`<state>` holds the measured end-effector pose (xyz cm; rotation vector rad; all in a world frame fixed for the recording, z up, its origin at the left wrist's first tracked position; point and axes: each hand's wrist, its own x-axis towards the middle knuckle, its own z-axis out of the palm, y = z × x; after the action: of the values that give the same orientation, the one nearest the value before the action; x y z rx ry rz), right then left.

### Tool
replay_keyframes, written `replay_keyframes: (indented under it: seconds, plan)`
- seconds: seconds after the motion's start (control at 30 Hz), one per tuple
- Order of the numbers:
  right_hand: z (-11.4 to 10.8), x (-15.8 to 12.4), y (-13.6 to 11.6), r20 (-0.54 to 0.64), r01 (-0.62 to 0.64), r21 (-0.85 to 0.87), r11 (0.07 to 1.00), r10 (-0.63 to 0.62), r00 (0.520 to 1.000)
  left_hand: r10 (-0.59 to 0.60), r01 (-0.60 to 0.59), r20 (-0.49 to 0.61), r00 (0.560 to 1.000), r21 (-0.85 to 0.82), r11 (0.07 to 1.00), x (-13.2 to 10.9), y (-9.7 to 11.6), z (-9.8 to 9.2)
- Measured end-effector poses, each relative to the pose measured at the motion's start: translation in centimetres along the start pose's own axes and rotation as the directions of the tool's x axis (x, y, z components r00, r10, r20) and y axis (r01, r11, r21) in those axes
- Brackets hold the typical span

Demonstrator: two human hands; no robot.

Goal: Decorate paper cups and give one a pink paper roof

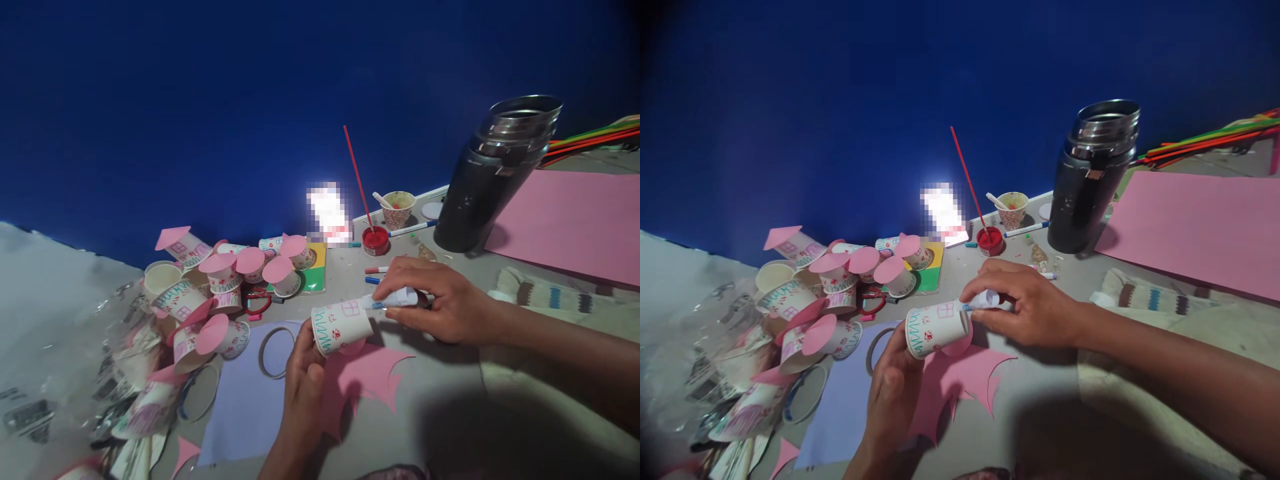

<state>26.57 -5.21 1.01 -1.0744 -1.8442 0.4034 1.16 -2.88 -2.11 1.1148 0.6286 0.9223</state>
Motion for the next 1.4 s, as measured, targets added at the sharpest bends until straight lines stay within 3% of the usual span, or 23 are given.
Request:
replay_keyframes:
  seconds: [0.17, 0.3, 0.4, 0.57, 0.7, 0.83, 0.93, 1.03, 1.2, 1.4]
  plan:
    - [-0.4, -0.2, -0.8, 0.134, 0.11, 0.008, 0.994, -0.11, 0.985, -0.015, 0.014, 0.018, 1.0, 0.063, 0.998, -0.6, -0.1, 0.0]
    - [-1.1, -0.3, -2.0, 0.273, 0.128, -0.096, 0.987, -0.098, 0.957, -0.018, 0.025, -0.134, 0.991, 0.049, 0.999, 0.0, 0.6, 0.5]
    - [-1.1, -0.4, -2.0, 0.23, 0.143, -0.1, 0.985, -0.117, 0.966, -0.046, 0.044, -0.216, 0.975, -0.015, 0.999, 0.7, 1.1, 0.6]
    - [-0.5, -0.7, -0.7, 0.137, 0.17, -0.074, 0.983, -0.159, 0.978, -0.112, 0.078, -0.242, 0.964, -0.144, 0.987, 0.9, 1.2, 0.7]
    - [-0.2, -0.8, -0.4, 0.217, 0.221, -0.151, 0.964, -0.186, 0.958, -0.21, 0.153, -0.185, 0.96, -0.28, 0.948, 0.7, 1.2, 0.7]
    - [-0.2, -0.9, -1.0, 0.313, 0.24, -0.194, 0.951, -0.171, 0.934, -0.22, 0.103, -0.226, 0.949, -0.438, 0.893, 0.9, 1.6, 0.4]
    - [-0.3, -1.0, -1.4, 0.346, 0.242, -0.258, 0.935, -0.144, 0.927, -0.233, 0.091, -0.172, 0.957, -0.587, 0.805, 1.1, 1.9, -0.4]
    - [-0.3, -1.1, -1.4, 0.305, 0.256, -0.275, 0.927, -0.169, 0.937, -0.207, 0.111, -0.072, 0.976, -0.653, 0.749, 1.2, 1.8, -1.3]
    - [-0.5, -1.0, -1.0, 0.201, 0.245, -0.265, 0.932, -0.195, 0.96, -0.236, 0.243, 0.1, 0.967, -0.65, 0.72, 1.3, 1.2, -2.2]
    - [-0.4, -1.0, -0.8, 0.246, 0.256, -0.223, 0.941, -0.2, 0.948, -0.225, 0.283, 0.173, 0.959, -0.634, 0.719, 1.5, 1.1, -2.2]
